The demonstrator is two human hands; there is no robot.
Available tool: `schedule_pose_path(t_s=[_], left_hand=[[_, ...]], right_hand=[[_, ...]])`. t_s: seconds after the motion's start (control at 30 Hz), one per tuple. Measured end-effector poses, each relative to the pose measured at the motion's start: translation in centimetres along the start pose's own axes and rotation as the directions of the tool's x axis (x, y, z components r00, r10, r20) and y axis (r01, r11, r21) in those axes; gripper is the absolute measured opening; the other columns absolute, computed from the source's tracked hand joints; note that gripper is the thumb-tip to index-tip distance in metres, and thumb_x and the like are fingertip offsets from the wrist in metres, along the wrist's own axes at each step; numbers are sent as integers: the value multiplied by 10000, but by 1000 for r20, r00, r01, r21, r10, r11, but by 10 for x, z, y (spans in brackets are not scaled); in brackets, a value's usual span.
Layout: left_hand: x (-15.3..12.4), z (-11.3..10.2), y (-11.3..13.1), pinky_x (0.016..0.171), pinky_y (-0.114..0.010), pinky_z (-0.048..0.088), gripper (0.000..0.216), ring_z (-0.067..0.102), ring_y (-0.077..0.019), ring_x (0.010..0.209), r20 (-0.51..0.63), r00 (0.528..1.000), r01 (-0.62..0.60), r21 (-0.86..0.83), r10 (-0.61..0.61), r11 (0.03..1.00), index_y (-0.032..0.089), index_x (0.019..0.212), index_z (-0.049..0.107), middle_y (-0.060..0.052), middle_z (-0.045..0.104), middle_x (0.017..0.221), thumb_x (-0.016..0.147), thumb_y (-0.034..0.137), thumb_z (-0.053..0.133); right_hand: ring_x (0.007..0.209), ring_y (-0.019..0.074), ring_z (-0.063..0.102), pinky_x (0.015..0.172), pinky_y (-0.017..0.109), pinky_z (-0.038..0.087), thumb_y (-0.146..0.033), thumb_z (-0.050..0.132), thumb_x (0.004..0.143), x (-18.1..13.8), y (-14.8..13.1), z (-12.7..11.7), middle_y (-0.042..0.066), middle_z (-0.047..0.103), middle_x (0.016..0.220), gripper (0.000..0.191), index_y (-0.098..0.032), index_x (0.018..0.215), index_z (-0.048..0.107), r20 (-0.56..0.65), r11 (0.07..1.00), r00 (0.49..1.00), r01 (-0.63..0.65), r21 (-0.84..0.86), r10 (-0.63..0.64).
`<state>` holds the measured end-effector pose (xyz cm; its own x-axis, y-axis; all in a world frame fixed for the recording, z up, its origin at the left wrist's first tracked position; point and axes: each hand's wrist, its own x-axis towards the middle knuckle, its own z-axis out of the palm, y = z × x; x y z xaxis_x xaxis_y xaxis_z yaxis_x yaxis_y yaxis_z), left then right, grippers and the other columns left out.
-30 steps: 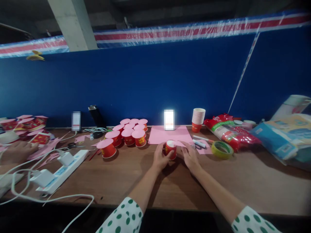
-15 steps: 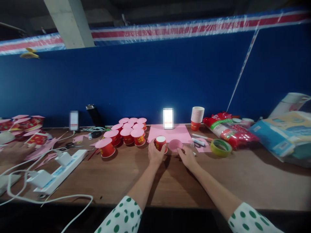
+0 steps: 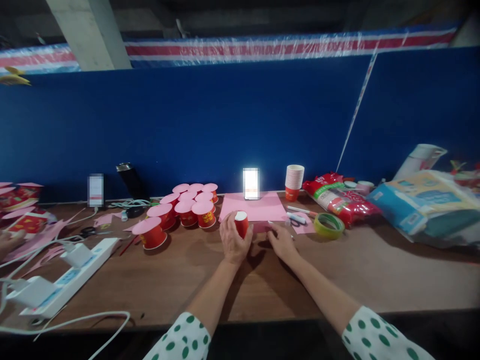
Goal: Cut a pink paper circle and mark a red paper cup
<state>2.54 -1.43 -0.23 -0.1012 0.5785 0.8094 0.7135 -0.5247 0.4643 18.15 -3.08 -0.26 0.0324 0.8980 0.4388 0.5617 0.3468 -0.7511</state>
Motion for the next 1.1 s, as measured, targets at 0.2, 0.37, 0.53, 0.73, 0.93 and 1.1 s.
schedule_pose_path(t_s=[0.2, 0.37, 0.53, 0.73, 0.93, 1.1], left_hand=[[1, 0, -3, 958, -453, 341, 506, 436, -269, 1133, -55, 998, 28, -24, -29, 999, 147, 1217, 413, -147, 506, 1171, 778, 360, 548], [1, -1, -2, 980, -447, 330, 537, 413, -260, 1158, -35, 997, 68, -67, -71, 995, 157, 1251, 373, -140, 478, 1205, 776, 330, 555], [-2, 2, -1, 984, -450, 331, 598, 389, -264, 1187, 17, 994, 107, -92, -106, 990, 152, 1290, 331, -157, 437, 1247, 768, 311, 574], [-2, 2, -4, 991, -458, 321, 593, 374, -264, 1202, 52, 989, 142, -118, -136, 983, 146, 1294, 329, -159, 422, 1264, 772, 281, 574], [-1, 0, 0, 966, -442, 355, 596, 389, -262, 1192, 86, 981, 186, -140, -175, 973, 146, 1291, 333, -158, 421, 1269, 764, 271, 582], [3, -1, 1, 1001, -477, 305, 629, 361, -278, 1212, 23, 994, 112, -85, -110, 990, 140, 1295, 339, -160, 427, 1266, 743, 279, 606]], right_hand=[[646, 169, 626, 610, 274, 475, -131, 384, 753, 19, 0, -26, 14, 698, 757, 368, -201, 997, 650, 69, 998, 997, 46, -53, -42], [872, 203, 634, 752, 293, 461, -194, 372, 830, 57, 23, -74, 40, 689, 988, 357, -232, 1082, 623, 89, 838, 996, 55, -542, -8], [885, 278, 628, 734, 365, 443, -216, 337, 870, 94, 57, -110, 150, 664, 1025, 383, -155, 1177, 557, -14, 644, 984, -126, -754, 176], [946, 279, 609, 780, 362, 418, -209, 390, 853, 109, 83, -129, 193, 635, 1062, 376, -110, 1192, 521, 51, 549, 940, -153, -822, 339], [932, 322, 594, 734, 401, 410, -351, 423, 848, 103, 76, -134, 178, 636, 1015, 361, -161, 1137, 526, 131, 492, 910, -88, -866, 393], [883, 249, 613, 732, 324, 400, -297, 471, 829, 108, 73, -125, 106, 656, 951, 200, -218, 943, 615, 346, 545, 854, 89, -834, 389]])
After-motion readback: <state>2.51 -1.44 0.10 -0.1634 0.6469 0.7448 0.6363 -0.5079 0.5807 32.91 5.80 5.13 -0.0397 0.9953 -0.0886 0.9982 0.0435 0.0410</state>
